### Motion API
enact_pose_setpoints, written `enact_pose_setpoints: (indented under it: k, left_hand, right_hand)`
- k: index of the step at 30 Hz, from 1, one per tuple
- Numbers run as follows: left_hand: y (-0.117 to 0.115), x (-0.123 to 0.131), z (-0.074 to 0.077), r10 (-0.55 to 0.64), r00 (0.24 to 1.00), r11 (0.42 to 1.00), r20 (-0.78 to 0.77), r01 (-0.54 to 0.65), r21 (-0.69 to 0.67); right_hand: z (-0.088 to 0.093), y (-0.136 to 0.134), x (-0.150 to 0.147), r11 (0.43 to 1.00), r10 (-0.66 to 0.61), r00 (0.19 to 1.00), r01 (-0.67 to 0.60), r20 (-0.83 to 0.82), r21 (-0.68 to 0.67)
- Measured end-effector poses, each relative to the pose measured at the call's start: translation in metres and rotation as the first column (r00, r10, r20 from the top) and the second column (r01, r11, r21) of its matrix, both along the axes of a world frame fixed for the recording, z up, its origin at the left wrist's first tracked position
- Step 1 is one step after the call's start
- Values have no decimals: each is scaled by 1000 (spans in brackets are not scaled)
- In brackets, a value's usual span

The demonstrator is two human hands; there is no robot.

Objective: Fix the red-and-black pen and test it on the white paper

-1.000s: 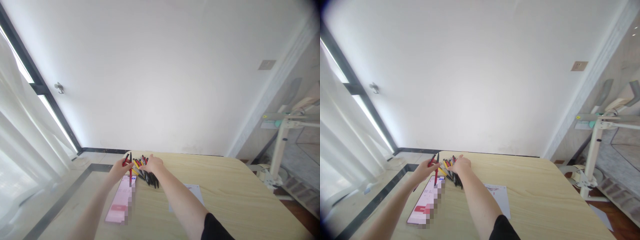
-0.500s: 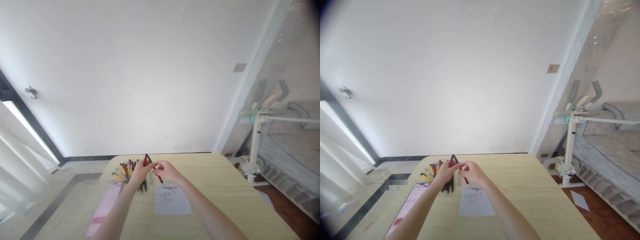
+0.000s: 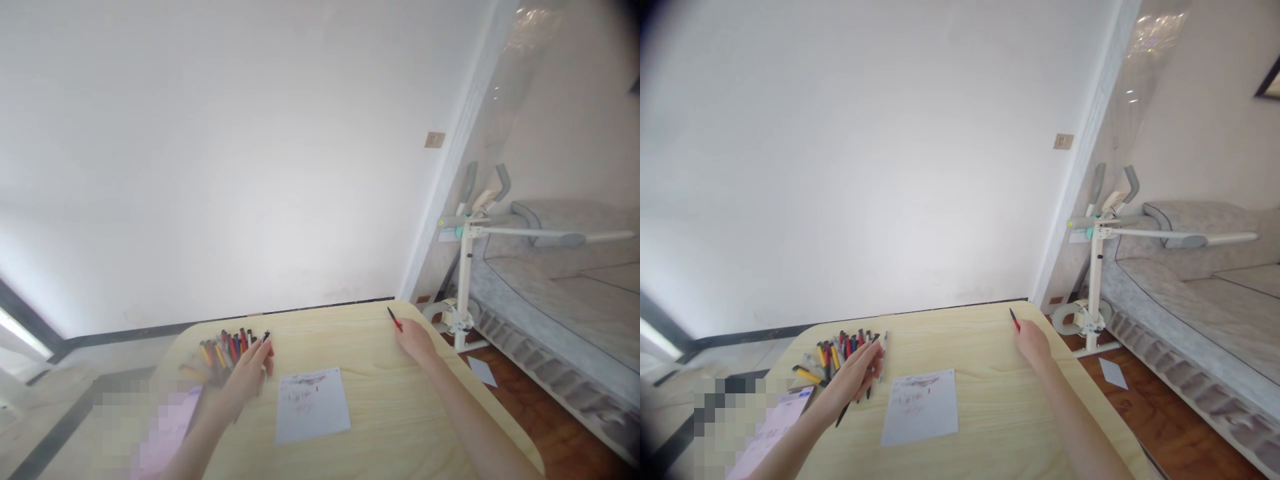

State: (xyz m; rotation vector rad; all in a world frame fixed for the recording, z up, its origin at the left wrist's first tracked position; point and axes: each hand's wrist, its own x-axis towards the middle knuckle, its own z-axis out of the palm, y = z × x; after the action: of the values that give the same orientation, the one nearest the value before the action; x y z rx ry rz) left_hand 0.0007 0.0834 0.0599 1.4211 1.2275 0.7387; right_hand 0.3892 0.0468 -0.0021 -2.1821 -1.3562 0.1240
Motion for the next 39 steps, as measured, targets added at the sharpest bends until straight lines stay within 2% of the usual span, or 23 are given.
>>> enact_pose_setpoints:
  k: [6, 13, 18, 21, 26, 35, 39]
  left_hand:
    - [-12, 10, 9, -3, 999, 1000, 31, 3, -6]
    - [-14, 5, 3, 34, 999, 999, 21, -33, -36]
    - [-22, 1, 3, 99, 995, 993, 21, -98, -61]
    - [-31, -1, 10, 155, 988, 988, 29, -154, -31]
    - [-39, -5, 19, 145, 989, 989, 22, -145, 4]
    - [-39, -6, 11, 142, 984, 989, 105, -137, -53]
    - [-37, -8, 10, 122, 991, 992, 58, -120, -40]
  right_hand:
    - [-11, 0, 20, 991, -84, 996, 87, -27, 100]
    - [-19, 6, 4, 977, -71, 997, 78, -40, 200]
    - [-18, 3, -4, 980, -69, 997, 71, -19, 185]
    - [-8, 4, -2, 983, -45, 999, 49, -30, 177]
    - [8, 7, 3, 985, -17, 999, 23, -37, 170]
    - [-8, 4, 0, 991, -77, 995, 70, 61, 114]
    - [-1, 9, 9, 996, -79, 990, 72, 118, 61]
